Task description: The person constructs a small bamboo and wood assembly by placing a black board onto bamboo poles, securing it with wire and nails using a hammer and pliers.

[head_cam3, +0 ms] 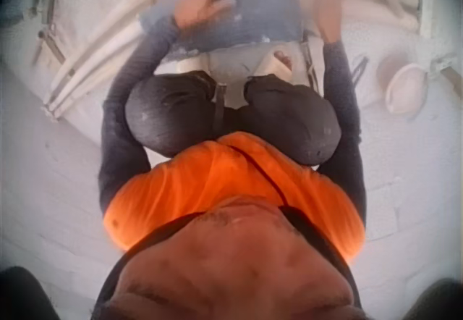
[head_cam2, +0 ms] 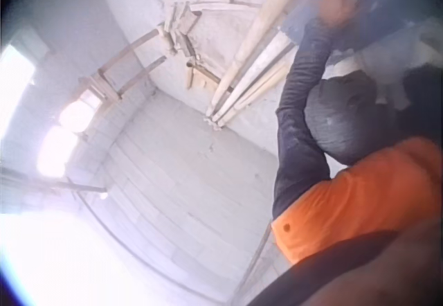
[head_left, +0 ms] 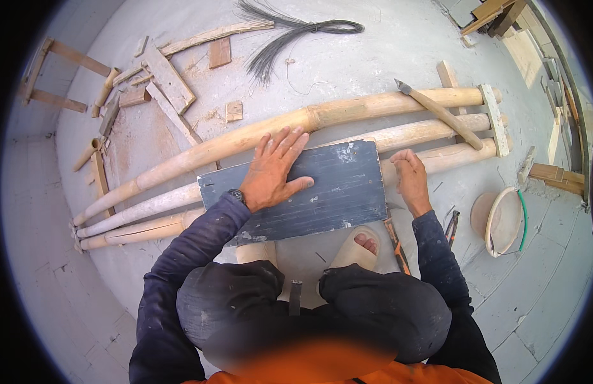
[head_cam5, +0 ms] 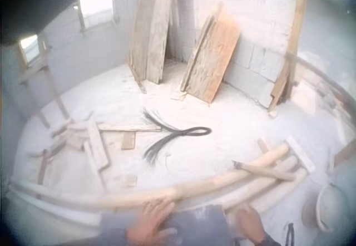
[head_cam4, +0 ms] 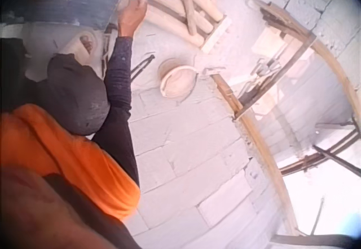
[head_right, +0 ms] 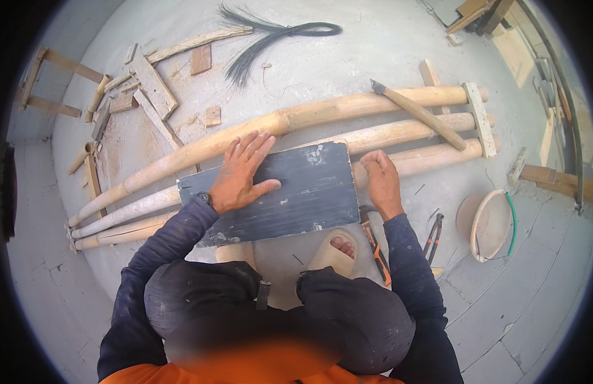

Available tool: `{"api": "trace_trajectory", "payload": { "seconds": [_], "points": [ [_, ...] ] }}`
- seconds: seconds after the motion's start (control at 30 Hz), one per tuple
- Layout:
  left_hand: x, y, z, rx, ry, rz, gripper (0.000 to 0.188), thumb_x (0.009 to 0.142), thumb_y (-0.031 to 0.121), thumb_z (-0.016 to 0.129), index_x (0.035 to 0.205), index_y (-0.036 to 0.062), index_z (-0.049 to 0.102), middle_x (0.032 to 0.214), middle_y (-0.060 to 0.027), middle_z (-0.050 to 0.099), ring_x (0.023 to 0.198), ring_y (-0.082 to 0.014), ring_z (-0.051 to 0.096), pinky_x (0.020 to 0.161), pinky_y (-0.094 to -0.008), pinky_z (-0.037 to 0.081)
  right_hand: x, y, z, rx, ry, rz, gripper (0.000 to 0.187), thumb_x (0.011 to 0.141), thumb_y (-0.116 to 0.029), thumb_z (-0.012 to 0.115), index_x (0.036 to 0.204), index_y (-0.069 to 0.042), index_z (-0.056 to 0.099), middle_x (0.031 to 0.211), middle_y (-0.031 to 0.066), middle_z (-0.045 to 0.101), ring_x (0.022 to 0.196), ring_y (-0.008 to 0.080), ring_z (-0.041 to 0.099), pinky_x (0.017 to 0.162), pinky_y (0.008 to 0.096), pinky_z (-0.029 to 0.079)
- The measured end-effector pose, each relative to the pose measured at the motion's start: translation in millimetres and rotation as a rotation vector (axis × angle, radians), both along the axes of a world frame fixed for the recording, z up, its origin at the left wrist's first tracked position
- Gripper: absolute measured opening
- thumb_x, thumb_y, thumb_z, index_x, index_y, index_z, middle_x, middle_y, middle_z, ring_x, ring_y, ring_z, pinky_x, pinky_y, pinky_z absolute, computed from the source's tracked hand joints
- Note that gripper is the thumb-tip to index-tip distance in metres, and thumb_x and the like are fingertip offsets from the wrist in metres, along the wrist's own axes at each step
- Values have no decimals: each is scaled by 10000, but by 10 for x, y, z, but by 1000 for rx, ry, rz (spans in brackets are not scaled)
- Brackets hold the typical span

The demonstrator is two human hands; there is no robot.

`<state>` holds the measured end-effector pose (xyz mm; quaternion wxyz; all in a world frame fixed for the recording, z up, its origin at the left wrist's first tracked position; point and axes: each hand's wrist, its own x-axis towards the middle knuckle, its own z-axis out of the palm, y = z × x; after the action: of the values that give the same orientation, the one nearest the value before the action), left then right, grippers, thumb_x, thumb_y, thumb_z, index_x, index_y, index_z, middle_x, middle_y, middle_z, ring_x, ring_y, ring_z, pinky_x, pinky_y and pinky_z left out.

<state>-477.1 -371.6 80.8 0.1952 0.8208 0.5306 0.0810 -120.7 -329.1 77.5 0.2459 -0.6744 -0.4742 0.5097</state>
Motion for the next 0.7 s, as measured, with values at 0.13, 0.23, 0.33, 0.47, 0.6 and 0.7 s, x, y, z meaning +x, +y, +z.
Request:
{"api": "trace_trajectory", "payload": {
  "seconds": [0.13, 0.23, 0.33, 0.47, 0.6, 0.7],
  "points": [
    [-1082, -364, 231, 247, -141, 532, 486, 1030, 230, 684, 1461, 31, 582, 1457, -211, 606, 1333, -395, 583, 1157, -493, 446, -78, -288, -59, 15, -426, 167, 404, 922, -369, 796, 1057, -1, 697, 761, 95, 665, 717, 222, 665, 684, 385, 534],
    [-1647, -964, 166, -51, -179, 871, 533, 976, 187, 707, 1474, 32, 594, 1374, -216, 628, 1199, -356, 650, 1030, -438, 532, -65, -260, -73, 27, -400, 204, 419, 900, -367, 823, 1077, -4, 709, 797, 109, 696, 739, 231, 681, 717, 369, 541],
    [-1803, -1474, -39, -264, -279, 943, 592, 936, 186, 730, 1490, 26, 595, 1421, -185, 597, 1193, -334, 645, 1001, -420, 541, -102, -177, -154, 67, -374, 220, 408, 903, -340, 832, 1082, 6, 711, 833, 115, 721, 764, 224, 695, 730, 353, 547],
    [-1613, -1693, -263, -142, -345, 960, 534, 932, 196, 747, 1409, -22, 653, 1482, -162, 552, 1205, -264, 644, 947, -363, 563, -173, -92, -235, 26, -212, 205, 325, 922, -255, 838, 1046, 13, 704, 870, 69, 726, 794, 158, 667, 740, 316, 531],
    [-1603, -1503, -179, -216, -621, 1176, 463, 965, 203, 738, 1355, -37, 672, 1311, -160, 693, 1089, -220, 702, 897, -351, 571, -202, 86, -205, -9, -130, 162, 260, 933, -220, 839, 1029, -18, 705, 891, 17, 704, 813, 107, 619, 770, 276, 498],
    [-1722, -1264, -75, -225, -716, 1210, 393, 966, 185, 744, 1279, -49, 701, 1132, -139, 772, 1017, -204, 723, 886, -358, 576, -267, 315, -205, -9, -89, 156, 230, 941, -218, 835, 1003, -35, 712, 894, 6, 697, 824, 99, 594, 790, 267, 472]
  ]
}}
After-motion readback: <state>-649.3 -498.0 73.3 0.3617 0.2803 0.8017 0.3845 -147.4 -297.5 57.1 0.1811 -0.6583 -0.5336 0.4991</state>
